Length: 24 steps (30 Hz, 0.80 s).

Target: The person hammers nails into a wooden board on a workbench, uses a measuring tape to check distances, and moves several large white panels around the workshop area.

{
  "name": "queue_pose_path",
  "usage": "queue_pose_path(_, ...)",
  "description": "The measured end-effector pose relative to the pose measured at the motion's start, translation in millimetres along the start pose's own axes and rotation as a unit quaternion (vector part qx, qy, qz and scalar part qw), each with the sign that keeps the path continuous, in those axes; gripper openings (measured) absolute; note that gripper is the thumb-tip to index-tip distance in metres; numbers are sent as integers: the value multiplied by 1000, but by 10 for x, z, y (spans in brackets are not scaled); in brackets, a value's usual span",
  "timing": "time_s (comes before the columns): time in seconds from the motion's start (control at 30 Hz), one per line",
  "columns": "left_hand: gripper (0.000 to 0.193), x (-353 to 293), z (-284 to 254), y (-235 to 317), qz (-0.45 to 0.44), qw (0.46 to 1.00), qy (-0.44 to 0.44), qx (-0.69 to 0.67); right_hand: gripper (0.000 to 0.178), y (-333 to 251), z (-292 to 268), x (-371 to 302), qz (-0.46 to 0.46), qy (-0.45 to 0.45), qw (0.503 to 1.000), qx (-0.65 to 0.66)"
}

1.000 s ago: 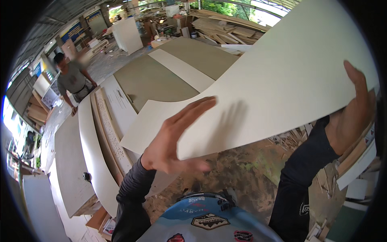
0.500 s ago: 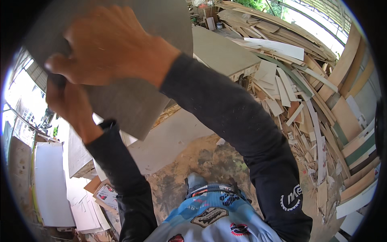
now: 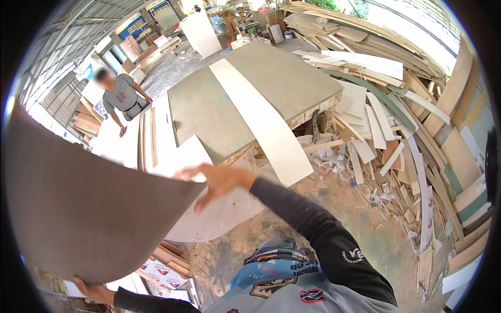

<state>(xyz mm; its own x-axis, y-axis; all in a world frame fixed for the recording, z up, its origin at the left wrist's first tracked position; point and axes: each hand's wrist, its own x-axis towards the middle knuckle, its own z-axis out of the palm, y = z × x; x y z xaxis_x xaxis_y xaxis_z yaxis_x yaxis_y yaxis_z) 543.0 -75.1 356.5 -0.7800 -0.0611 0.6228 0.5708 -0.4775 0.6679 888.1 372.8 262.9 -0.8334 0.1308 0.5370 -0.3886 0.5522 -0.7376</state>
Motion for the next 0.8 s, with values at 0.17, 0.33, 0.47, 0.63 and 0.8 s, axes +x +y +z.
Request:
queue_pose_path(0.17, 56, -350, -245, -210, 43, 933, 108, 340, 13, 455, 941, -92, -76, 23, 997, 18)
queue_pose_path(0.33, 61, -877, -472, 170, 31, 948, 134, 288, 13, 240, 1572, -223, -193, 58, 968, 150)
queue_pose_path(0.47, 58, -1472, -468, 469, 34, 925, 208, 317, 17, 289, 1801, -511, -198, 41, 967, 154)
queue_pose_path(0.63, 55, -2248, -348, 975, 59, 888, 294, 349, 23, 392, 1892, -912, -261, 57, 957, 110)
queue_pose_path(0.8, 52, -3099, -122, 1311, 84, 850, 374, 362, 27, 385, 1616, -1115, -285, 57, 956, 39)
